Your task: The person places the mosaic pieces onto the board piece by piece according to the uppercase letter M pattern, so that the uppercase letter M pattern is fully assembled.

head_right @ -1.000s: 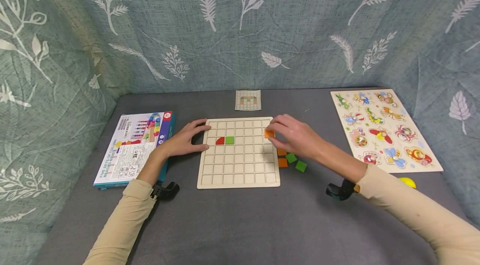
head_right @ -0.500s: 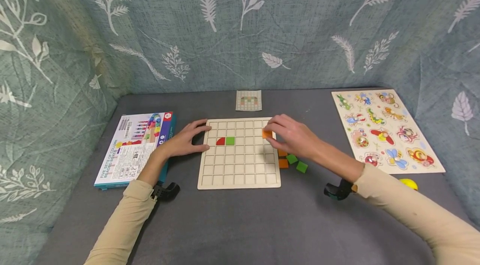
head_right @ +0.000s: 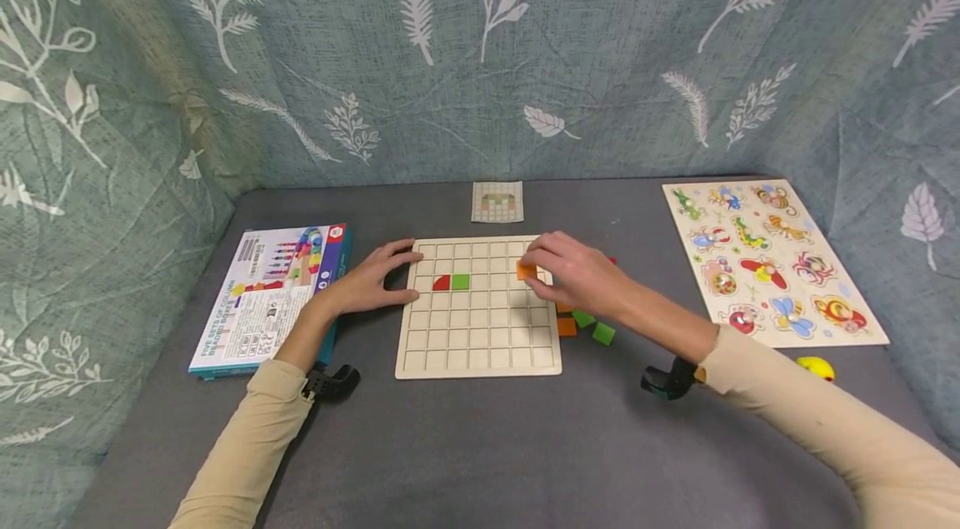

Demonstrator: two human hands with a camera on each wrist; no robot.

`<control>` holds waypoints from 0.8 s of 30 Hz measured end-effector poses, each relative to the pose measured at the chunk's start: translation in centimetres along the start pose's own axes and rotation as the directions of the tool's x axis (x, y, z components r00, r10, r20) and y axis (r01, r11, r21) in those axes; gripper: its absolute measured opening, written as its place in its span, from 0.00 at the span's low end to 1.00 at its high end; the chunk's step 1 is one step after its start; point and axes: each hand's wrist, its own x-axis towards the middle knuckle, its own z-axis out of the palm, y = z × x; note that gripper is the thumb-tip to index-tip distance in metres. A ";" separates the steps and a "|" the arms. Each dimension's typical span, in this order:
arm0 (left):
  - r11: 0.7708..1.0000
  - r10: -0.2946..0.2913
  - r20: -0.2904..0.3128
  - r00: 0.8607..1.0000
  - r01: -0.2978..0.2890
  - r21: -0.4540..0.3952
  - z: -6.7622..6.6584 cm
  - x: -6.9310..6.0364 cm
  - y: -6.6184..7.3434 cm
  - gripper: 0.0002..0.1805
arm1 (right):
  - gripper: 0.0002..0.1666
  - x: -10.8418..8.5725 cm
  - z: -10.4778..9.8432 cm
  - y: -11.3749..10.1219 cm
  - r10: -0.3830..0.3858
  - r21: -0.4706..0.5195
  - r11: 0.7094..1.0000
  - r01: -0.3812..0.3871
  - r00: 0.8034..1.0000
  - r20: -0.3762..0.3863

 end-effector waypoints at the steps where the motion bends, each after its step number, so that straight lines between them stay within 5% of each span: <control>1: 1.000 0.000 0.001 1.000 0.000 0.001 0.0 0.0 0.0 0.37 | 0.16 0.0 0.0 0.0 0.000 -0.002 1.000 0.000 1.000 0.003; 24: 1.000 0.001 -0.004 1.000 -0.001 0.001 0.0 -0.1 0.0 0.37 | 0.16 0.1 0.0 -0.2 0.012 -0.002 1.000 -0.012 1.000 0.026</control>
